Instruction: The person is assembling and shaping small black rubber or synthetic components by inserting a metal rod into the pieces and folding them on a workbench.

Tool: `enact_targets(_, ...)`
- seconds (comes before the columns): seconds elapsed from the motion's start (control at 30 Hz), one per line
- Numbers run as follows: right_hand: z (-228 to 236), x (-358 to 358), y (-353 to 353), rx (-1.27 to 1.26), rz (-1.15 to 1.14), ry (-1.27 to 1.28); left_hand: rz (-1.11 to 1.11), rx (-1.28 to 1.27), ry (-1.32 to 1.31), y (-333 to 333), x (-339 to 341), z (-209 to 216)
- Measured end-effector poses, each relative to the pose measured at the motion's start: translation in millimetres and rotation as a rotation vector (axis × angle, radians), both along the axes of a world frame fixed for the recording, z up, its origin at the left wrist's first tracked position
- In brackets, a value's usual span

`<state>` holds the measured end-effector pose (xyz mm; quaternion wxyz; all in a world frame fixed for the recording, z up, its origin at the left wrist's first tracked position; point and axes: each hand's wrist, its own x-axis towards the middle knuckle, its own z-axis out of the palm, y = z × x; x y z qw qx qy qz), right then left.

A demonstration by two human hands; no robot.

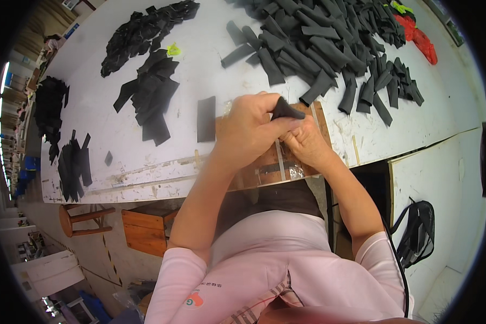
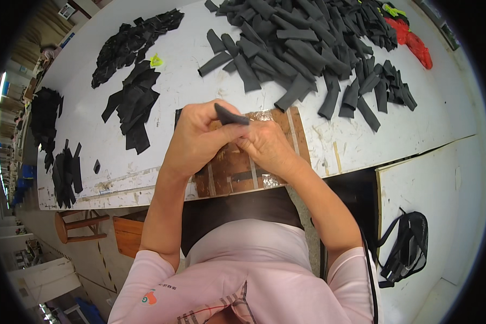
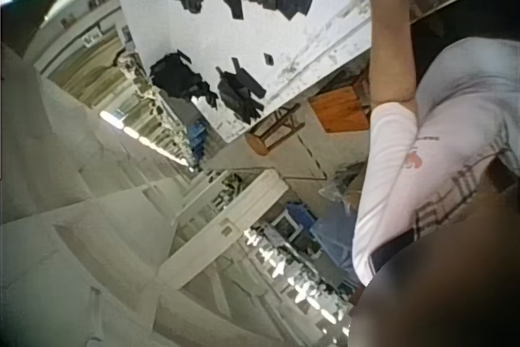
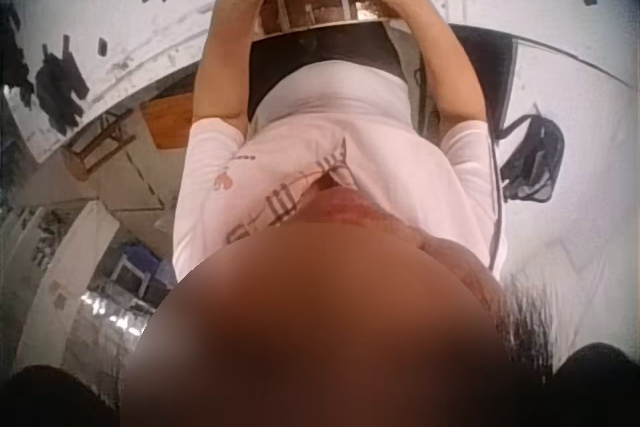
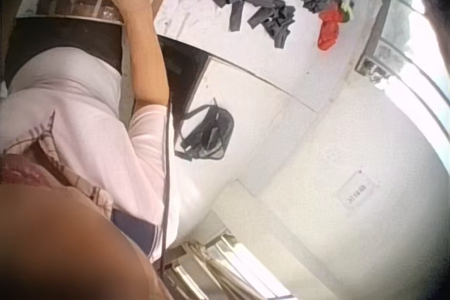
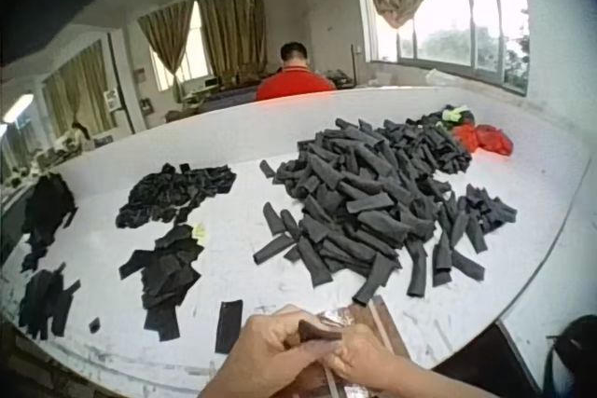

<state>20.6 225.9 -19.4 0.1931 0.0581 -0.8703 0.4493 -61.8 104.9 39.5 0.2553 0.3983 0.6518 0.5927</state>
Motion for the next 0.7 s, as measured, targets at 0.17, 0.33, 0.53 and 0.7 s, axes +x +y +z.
enact_targets(0.17,18.7,0.6,1.4,0.127,0.005,-0.093,0.215,0.154,0.114,-6.1,15.5,-6.1)
enact_targets(0.33,33.0,-4.9,4.0,0.189,0.03,-0.172,0.163,0.559,-0.284,-8.9,15.9,-8.8)
enact_targets(0.53,33.1,-8.2,-5.0,0.434,-0.069,-0.031,0.198,0.793,-0.692,-21.0,8.4,-18.7)
enact_targets(0.7,23.7,-8.6,-5.6,0.255,-0.074,0.015,0.315,0.678,-0.44,-18.2,9.0,-22.1)
